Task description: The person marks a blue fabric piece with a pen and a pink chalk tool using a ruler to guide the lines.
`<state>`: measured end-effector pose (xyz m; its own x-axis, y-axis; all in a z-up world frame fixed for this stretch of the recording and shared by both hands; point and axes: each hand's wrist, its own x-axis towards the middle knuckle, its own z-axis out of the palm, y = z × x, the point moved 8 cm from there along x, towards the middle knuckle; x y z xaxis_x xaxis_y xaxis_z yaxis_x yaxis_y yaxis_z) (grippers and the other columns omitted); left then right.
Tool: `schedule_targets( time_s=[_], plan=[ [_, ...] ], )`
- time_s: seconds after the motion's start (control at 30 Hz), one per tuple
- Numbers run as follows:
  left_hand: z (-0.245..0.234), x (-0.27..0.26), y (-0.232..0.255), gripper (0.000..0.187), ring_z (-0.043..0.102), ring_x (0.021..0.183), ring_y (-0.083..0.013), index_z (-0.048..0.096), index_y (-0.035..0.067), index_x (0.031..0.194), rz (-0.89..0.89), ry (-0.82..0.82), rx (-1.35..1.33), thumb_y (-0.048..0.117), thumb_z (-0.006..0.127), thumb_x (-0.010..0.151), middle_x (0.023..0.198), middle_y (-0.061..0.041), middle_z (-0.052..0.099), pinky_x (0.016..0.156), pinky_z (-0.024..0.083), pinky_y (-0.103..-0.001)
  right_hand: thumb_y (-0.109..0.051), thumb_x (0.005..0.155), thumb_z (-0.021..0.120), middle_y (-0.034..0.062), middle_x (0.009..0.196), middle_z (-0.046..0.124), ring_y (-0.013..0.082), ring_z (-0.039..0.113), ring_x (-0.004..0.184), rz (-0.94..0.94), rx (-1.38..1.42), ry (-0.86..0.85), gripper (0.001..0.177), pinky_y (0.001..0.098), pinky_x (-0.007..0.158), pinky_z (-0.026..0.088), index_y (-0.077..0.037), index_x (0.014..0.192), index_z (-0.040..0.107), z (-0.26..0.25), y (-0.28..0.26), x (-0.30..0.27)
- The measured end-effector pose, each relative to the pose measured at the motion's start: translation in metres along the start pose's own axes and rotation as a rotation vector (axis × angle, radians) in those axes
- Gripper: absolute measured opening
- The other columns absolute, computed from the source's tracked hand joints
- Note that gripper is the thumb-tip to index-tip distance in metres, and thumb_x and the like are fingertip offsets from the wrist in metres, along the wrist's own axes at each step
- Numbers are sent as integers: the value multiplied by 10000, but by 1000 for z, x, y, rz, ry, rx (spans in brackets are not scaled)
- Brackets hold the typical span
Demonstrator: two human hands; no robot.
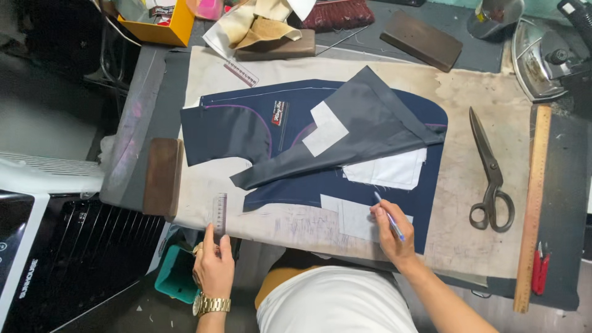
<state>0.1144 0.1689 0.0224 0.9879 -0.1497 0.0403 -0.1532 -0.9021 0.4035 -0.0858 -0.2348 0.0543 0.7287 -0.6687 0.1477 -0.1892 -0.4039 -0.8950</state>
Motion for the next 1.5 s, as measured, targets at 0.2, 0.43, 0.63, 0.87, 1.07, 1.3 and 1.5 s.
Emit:
schedule_targets(
  time_s=[0.2, 0.43, 0.63, 0.87, 1.07, 1.3, 1.5],
  plan=[
    [38, -9, 69, 524, 597, 505, -204, 563, 271, 1459, 338, -337, -143, 381, 635, 952, 864, -38, 682, 409, 496, -369, -68, 1063, 494, 148, 1324, 668, 331, 569, 1244, -197, -262, 52, 310, 441, 1109, 477, 53, 1320, 619, 27, -27, -39],
    [49, 29, 51, 557, 697, 755, -412, 510, 353, 1504, 276, -573, 17, 495, 544, 966, 986, -137, 686, 589, 532, -567, -28, 1021, 573, 243, 1366, 639, 372, 545, 1295, -286, -507, 151, 193, 576, 1194, 400, 52, 1196, 574, 49, -7, -51],
    [5, 87, -19, 563, 733, 792, -370, 540, 317, 1506, 132, -445, 72, 457, 558, 962, 1107, -108, 731, 605, 582, -516, -9, 979, 634, 205, 1367, 648, 360, 569, 1281, -274, -527, 187, 210, 552, 1159, 425, 26, 1184, 602, 47, -14, -48],
    [-19, 58, -21, 517, 637, 763, -239, 648, 155, 1424, 50, -192, -129, 326, 681, 938, 703, -16, 667, 798, 515, -441, -45, 966, 622, 190, 1340, 660, 351, 577, 1260, -264, -526, 142, 164, 580, 1170, 385, 8, 1121, 636, 52, -25, -50],
    [-3, -10, 16, 523, 555, 645, -132, 626, 223, 1437, -134, -439, -236, 319, 677, 926, 690, 33, 595, 657, 510, -316, -75, 957, 661, 277, 1373, 600, 429, 539, 1332, -493, -399, -174, 216, 632, 1172, 344, -8, 1146, 581, 136, -76, -42],
    [-11, 2, 15, 506, 507, 599, -142, 670, 169, 1390, 30, -324, -294, 314, 710, 906, 652, 33, 567, 681, 482, -337, 100, 979, 530, 117, 873, 614, 282, 601, 844, -568, 31, -398, 91, 595, 1149, 386, 40, 1034, 570, 153, -135, -59],
    [-18, 51, 23, 599, 521, 621, -146, 664, 143, 1397, 80, -418, -335, 264, 801, 828, 634, 18, 537, 681, 480, -348, 20, 948, 633, 150, 1166, 736, 263, 706, 1074, -273, -204, 77, 268, 501, 1154, 456, 33, 1212, 681, 97, -78, -79]
  ],
)
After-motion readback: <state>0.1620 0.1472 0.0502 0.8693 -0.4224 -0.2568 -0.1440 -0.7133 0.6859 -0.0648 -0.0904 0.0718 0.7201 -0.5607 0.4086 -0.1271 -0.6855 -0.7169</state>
